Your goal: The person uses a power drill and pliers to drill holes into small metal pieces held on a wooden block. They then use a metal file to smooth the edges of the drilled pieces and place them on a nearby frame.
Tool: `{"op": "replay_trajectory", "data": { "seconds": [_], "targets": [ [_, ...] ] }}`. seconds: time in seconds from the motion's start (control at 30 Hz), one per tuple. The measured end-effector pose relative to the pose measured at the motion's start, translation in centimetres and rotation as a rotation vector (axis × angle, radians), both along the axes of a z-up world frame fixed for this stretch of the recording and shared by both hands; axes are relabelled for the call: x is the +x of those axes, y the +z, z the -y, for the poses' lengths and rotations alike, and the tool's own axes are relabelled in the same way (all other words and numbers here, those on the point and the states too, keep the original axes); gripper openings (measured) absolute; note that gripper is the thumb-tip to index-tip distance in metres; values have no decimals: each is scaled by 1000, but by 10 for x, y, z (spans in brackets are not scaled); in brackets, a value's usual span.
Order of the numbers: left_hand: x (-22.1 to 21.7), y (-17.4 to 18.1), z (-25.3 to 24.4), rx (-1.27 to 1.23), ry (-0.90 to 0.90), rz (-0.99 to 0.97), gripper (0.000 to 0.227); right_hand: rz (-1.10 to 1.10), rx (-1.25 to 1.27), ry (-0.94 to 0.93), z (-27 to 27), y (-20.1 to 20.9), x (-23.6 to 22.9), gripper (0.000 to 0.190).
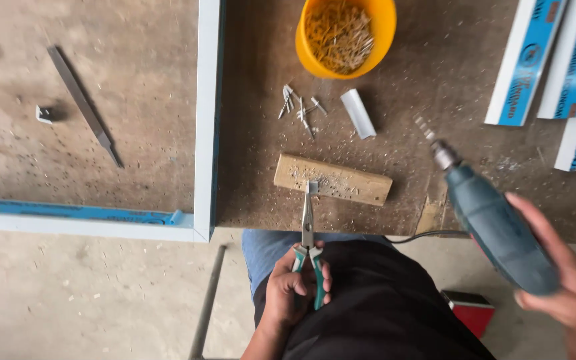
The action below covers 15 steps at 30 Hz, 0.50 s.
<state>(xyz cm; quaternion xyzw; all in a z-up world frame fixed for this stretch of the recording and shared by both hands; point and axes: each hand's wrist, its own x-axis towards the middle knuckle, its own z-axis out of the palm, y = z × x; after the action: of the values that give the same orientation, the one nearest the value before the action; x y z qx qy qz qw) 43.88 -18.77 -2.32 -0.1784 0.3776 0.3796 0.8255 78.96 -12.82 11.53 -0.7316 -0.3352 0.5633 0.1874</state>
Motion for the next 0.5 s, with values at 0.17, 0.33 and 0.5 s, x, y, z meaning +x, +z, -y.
{"op": "replay_trajectory", "data": {
  "seconds": [0.17, 0.33, 0.5],
  "targets": [
    [2, -9, 8, -53, 5, 20, 87, -70, -193, 23, -3, 30, -54, 127],
    [2, -24, 11, 9, -51, -20, 87, -207, -394, -248, 7, 20, -84, 140],
    [4, -22, 6, 26, -64, -52, 86, 190, -677, -216, -33, 45, -140, 75]
  ]
}}
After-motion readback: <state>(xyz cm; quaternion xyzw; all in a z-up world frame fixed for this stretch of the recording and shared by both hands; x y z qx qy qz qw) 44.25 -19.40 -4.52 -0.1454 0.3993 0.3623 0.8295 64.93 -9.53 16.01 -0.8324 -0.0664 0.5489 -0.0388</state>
